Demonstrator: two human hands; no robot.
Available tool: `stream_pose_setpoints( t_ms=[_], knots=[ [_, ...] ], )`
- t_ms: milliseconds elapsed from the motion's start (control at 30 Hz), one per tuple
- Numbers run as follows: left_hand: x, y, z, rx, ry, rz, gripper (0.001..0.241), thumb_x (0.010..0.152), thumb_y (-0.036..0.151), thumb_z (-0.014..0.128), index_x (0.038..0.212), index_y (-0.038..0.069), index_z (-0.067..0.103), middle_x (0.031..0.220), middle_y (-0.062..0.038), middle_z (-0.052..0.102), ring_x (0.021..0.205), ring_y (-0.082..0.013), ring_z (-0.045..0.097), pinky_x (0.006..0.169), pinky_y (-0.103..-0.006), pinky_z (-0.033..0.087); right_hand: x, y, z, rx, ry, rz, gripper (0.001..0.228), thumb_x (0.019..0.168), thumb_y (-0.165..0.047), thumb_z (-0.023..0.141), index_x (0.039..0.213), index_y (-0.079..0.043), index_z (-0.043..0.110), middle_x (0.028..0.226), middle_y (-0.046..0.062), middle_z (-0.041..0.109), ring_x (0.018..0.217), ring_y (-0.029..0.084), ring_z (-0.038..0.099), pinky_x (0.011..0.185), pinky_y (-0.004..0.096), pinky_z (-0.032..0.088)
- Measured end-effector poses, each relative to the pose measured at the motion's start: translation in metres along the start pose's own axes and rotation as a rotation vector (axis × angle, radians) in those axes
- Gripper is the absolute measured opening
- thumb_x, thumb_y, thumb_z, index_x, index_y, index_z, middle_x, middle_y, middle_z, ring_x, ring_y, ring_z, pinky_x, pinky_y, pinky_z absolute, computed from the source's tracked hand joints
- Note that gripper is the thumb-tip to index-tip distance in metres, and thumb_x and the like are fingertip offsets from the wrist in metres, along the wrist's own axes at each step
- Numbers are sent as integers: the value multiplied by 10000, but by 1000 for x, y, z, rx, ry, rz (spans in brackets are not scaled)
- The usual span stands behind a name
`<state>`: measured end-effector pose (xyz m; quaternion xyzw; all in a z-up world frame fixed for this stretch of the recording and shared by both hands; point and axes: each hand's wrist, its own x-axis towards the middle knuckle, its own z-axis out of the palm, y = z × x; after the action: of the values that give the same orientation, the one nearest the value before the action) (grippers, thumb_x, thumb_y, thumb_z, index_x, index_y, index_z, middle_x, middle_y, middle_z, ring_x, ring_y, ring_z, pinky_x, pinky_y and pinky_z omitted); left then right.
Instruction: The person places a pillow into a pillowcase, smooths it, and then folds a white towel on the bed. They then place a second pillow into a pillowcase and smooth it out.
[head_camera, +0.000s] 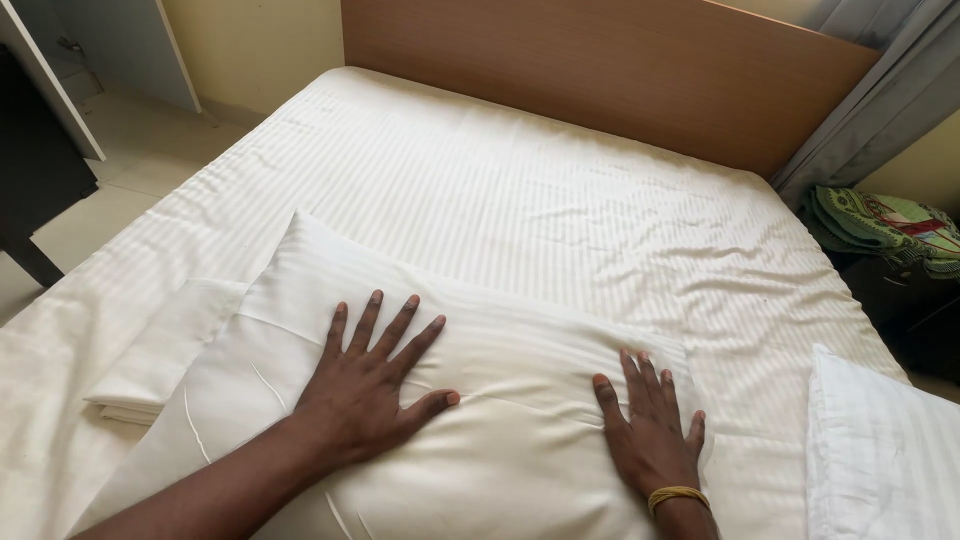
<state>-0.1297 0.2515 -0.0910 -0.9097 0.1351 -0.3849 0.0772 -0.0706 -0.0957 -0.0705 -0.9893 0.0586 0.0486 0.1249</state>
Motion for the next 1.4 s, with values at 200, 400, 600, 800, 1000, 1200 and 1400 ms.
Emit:
stream_pose_setpoints(
  t_ms=[200, 400, 600, 800, 1000, 1200, 1400],
  knots=[
    [19, -78, -39, -301, -937, -388, 1106, 745, 929, 247, 1667, 367, 4, 1722, -8, -71, 1526, -357, -88, 1183, -603, -62, 22, 69, -1, 35, -217, 328, 915, 924, -850, 185, 1717, -418, 37, 1690, -8, 349, 1637, 285, 118, 1301, 628, 29],
    [44, -57, -18, -138, -882, -577, 1154, 804, 959, 272, 1628, 165, 120, 1690, -182, 13, 1554, -389, -29, 1232, -540, -20, -29, -29, -20, 23, 379, -145, 812, 963, -694, 326, 1613, -214, 238, 1662, 154, 259, 1533, 365, 168, 1193, 604, 91],
    [50, 50, 6, -657, -484, -13, 855, 1020, 687, 146, 1634, 93, 183, 1718, -118, 211, 1603, -316, 121, 1286, -536, 18, -42, -60, 20, 23, 216, -573, 597, 1037, -500, 288, 1609, -330, 276, 1690, 19, 240, 1559, 252, 157, 1226, 506, 54],
    [71, -12, -31, -370, -919, -20, 941, 845, 865, 232, 1614, 329, 145, 1690, 5, 136, 1571, -309, 4, 1261, -505, -26, -13, -24, -1, -121, 39, -223, 708, 955, -669, 200, 1633, -467, 180, 1716, -131, 86, 1562, 169, -30, 1242, 500, -56],
    [44, -49, -21, -323, -874, -116, 996, 809, 911, 191, 1635, 363, 89, 1709, -22, 69, 1562, -359, -23, 1253, -533, -12, 27, 46, 4, -17, -128, 98, 768, 876, -782, 172, 1592, -519, 77, 1729, -167, -7, 1594, 193, 3, 1258, 597, -17],
    [22, -49, -24, -216, -909, -993, 1125, 719, 943, 218, 1638, 320, 37, 1710, -65, -21, 1539, -432, -44, 1188, -695, -100, -23, 30, -15, -92, -78, 190, 856, 922, -798, 211, 1647, -409, -22, 1724, 49, 52, 1571, 374, 57, 1216, 681, 9],
    [18, 34, -40, -555, -419, -219, 1011, 913, 803, 352, 1618, 106, 151, 1681, -126, 139, 1566, -356, 44, 1250, -526, 38, -109, -83, 1, 120, 144, -546, 645, 1032, -521, 242, 1630, -285, 196, 1713, 70, 167, 1577, 294, 123, 1232, 534, 84]
  ],
)
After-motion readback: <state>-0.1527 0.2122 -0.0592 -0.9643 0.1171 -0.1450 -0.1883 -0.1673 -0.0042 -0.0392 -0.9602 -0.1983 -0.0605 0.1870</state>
